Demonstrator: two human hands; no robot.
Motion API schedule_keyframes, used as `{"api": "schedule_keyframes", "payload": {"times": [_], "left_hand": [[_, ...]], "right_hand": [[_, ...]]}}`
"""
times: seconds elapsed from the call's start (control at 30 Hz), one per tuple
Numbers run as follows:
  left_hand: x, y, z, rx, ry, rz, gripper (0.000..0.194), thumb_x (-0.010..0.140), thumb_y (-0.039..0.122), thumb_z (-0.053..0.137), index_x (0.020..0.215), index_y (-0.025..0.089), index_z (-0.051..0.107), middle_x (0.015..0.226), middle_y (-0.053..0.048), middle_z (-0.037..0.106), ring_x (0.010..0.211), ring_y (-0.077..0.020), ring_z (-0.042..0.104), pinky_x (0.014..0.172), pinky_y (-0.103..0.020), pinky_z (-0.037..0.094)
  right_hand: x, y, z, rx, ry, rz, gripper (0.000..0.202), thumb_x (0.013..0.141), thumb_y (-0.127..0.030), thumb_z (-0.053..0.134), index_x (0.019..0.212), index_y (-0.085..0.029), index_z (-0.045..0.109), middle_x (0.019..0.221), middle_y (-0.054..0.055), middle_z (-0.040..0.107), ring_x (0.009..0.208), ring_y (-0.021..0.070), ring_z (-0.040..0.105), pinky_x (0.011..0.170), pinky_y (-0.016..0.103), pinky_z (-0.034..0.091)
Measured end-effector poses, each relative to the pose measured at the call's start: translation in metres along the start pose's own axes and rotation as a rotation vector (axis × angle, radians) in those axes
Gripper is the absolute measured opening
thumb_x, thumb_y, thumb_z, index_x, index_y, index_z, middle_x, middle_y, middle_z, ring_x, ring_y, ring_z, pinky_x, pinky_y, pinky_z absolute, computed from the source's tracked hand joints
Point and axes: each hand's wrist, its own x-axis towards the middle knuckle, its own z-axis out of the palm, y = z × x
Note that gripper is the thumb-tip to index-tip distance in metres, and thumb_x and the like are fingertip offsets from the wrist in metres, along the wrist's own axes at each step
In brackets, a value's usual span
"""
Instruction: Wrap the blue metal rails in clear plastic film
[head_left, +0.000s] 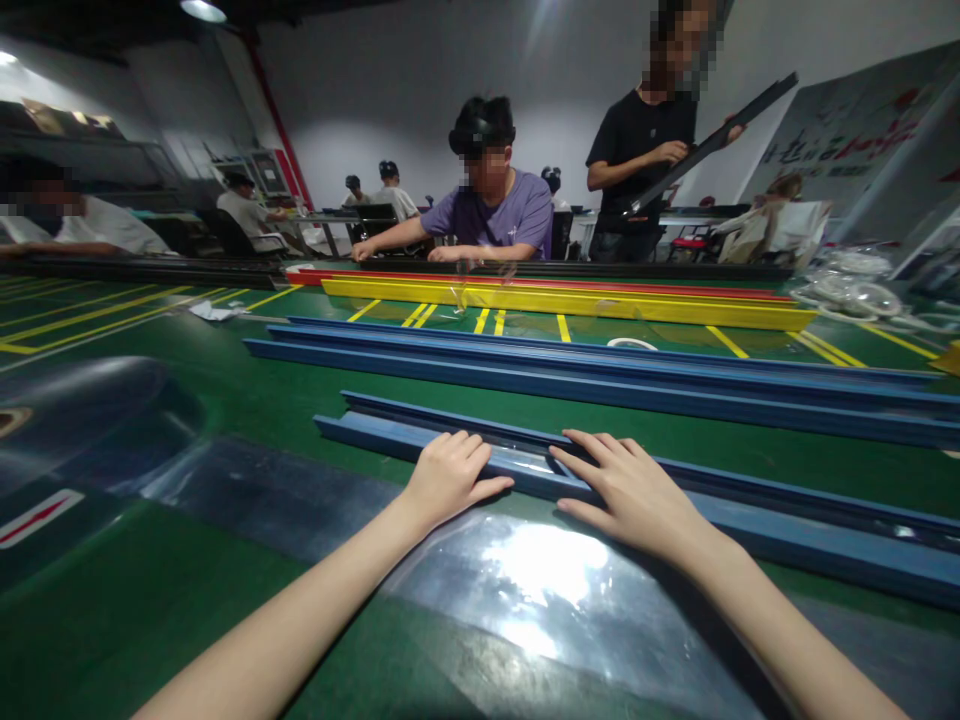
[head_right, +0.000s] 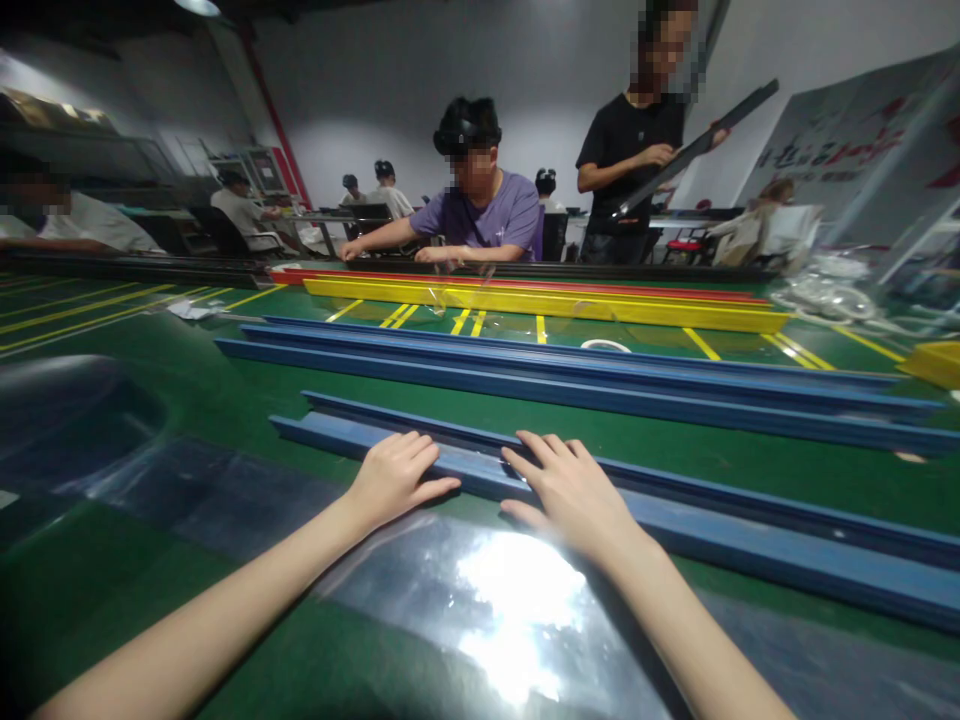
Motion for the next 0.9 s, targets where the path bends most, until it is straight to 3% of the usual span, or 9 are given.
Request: {"api": "schedule_keyframes", "payload": {"times": [0.9], "left_hand": [[0.0002, 0.0008, -0.0007, -0.029, -0.037, -0.025, 0.041, 0.081, 0.053, 0.038, 0.068, 0.017, 0.052, 0.068, -0.003, 0.056, 0.067, -0.016, 0.05, 0.059, -0.028, 0.032]], "right_hand": [[0.0005, 0.0009, 0.0025, -0.018, 0.016, -0.01, 0.05, 0.081, -0.052, 0.035, 0.12, -0.024, 0.047, 0.125, 0.011, 0.045, 0.102, 0.0259, 0.046, 0.078, 0.039, 0.038]]}}
